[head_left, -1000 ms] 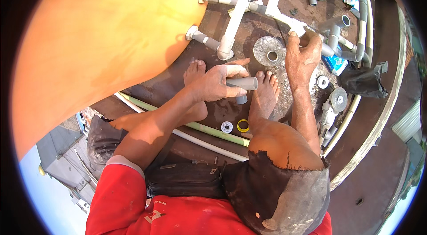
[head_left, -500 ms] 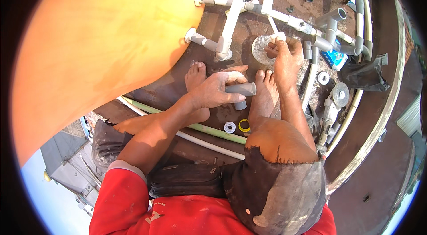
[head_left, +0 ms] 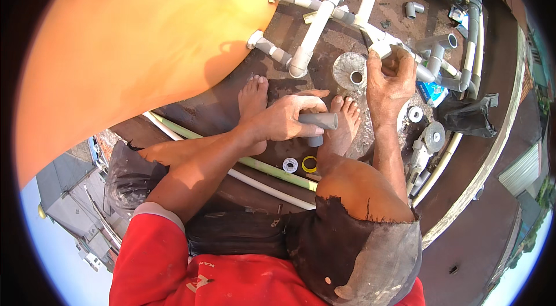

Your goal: The person assembles a PVC pipe system on a rooftop next to a large orange water tank. They use a power tool to cut pipes, apply sealant, and connect various fittings and valves to build a plumbing assembly.

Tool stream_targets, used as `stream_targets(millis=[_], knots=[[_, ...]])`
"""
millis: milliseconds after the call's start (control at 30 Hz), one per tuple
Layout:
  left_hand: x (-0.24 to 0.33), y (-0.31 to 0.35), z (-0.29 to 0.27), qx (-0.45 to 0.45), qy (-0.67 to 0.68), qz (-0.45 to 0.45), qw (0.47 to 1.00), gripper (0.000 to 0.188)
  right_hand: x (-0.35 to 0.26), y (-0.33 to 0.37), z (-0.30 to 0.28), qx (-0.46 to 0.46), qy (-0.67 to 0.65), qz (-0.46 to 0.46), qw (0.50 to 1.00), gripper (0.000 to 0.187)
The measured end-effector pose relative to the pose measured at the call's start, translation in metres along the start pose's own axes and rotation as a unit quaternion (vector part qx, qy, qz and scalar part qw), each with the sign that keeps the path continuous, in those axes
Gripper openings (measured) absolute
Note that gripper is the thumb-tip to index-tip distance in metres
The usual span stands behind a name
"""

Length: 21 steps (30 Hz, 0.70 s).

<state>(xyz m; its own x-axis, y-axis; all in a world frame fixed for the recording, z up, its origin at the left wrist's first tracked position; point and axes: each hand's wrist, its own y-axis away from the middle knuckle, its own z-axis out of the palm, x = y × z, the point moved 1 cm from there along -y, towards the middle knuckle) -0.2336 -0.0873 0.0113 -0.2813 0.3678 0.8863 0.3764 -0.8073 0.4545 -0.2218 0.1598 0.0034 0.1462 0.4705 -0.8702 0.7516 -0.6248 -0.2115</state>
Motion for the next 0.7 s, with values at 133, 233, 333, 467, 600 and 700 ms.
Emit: stream_targets(millis=[133, 233, 333, 467, 600, 700], knots=[[-0.007, -0.001, 0.002, 0.027, -0.038, 0.024, 0.999, 0.044, -0.032, -0.050, -0.013, -0.120, 0.187, -0.140, 0.965, 0.041], [-0.014, -0.006, 0.004, 0.049, -0.049, 0.046, 0.997, 0.048, -0.048, -0.086, -0.003, -0.180, 0.284, -0.284, 0.898, 0.041], [-0.008, 0.000, 0.004, 0.052, -0.059, 0.046, 0.996, 0.047, -0.072, -0.120, 0.020, -0.296, 0.377, -0.363, 0.799, 0.046], [-0.012, -0.004, 0.005, 0.040, -0.054, 0.064, 0.996, 0.047, -0.097, -0.144, 0.027, -0.369, 0.393, -0.358, 0.762, 0.043], [-0.013, 0.006, 0.001, 0.059, -0.022, 0.035, 0.997, 0.047, -0.105, -0.134, 0.004, -0.316, 0.380, -0.261, 0.829, 0.036], [-0.018, 0.004, 0.000, 0.063, -0.034, 0.039, 0.997, 0.046, -0.089, -0.097, -0.037, -0.231, 0.388, -0.140, 0.881, 0.035]])
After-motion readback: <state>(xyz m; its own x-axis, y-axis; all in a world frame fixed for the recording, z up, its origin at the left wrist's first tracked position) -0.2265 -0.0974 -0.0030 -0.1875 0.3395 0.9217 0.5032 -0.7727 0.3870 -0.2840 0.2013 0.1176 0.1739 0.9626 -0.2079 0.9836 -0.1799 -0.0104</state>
